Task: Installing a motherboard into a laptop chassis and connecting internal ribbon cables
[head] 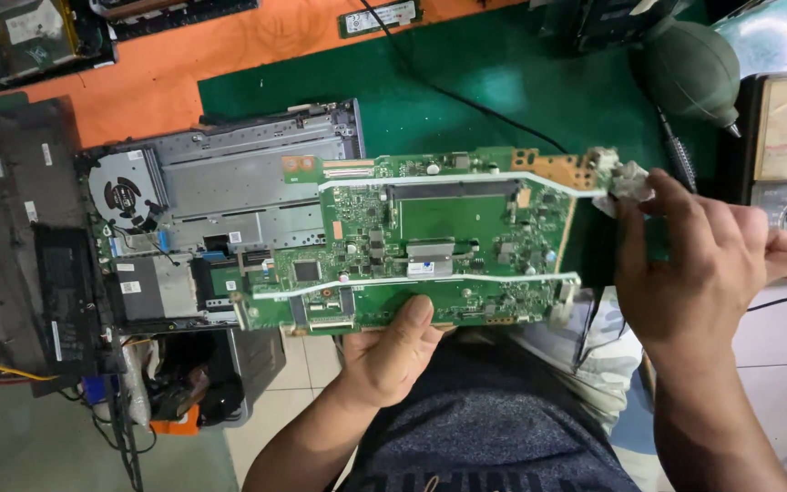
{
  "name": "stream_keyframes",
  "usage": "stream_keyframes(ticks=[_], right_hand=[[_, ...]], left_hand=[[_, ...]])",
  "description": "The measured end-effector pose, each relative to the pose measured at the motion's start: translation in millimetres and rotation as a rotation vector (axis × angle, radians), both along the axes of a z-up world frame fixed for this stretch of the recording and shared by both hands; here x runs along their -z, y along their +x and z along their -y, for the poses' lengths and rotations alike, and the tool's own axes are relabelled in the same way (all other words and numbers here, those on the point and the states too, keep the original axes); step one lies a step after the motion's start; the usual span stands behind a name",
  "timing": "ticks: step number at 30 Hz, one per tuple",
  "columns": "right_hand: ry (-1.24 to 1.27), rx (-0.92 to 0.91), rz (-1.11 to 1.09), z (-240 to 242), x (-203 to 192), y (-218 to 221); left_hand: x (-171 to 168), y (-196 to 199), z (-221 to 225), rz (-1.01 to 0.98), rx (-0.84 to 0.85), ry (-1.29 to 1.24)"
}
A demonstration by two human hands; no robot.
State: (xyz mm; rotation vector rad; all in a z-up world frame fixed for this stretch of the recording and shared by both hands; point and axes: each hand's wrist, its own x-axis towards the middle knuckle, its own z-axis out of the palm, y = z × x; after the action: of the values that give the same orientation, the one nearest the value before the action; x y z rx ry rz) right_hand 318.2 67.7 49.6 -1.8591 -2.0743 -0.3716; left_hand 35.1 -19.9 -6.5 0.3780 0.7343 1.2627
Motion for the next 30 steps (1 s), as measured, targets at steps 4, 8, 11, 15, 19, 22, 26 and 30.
stream_keyframes(ticks=[4,8,11,15,19,22,26,30], right_hand=[[-0.053,0.013,0.014,0.5,-8.4,-3.4],[-0.059,-0.026,-0.008,2.3,-10.2,-7.0],[-0.03,-0.058,0.013,1.5,-8.1,-2.2],[0.019,-0.03,0.014,-1.2,-18.3,13.3],[0.08,-0.065,0.007,-3.0,-24.1,35.4],[-0.008,0.073,0.185,-7.9,-23.0,37.7],[-0.166,0.121,0.26,-15.6,-28.0,29.4],[-0.06,-0.025,0.181,-1.8,-32.1,50.4]], left_hand=[[2.3,3.4,3.2,-0.131,0.026,-0.026],[-24.4,3.3,-10.1,-0.405,0.037,0.133],[-31.5,-0.3,-15.1,-0.524,0.019,0.201],[-36.5,2.8,-21.7,-0.485,-0.239,0.366],[-38.0,-2.4,-27.0,-0.121,-0.225,0.27],[-31.8,-6.1,-27.4,-0.113,-0.249,0.421],[-37.0,-3.1,-28.8,-0.254,-0.264,0.327],[-43.7,-5.9,-27.6,-0.794,-0.204,0.341]])
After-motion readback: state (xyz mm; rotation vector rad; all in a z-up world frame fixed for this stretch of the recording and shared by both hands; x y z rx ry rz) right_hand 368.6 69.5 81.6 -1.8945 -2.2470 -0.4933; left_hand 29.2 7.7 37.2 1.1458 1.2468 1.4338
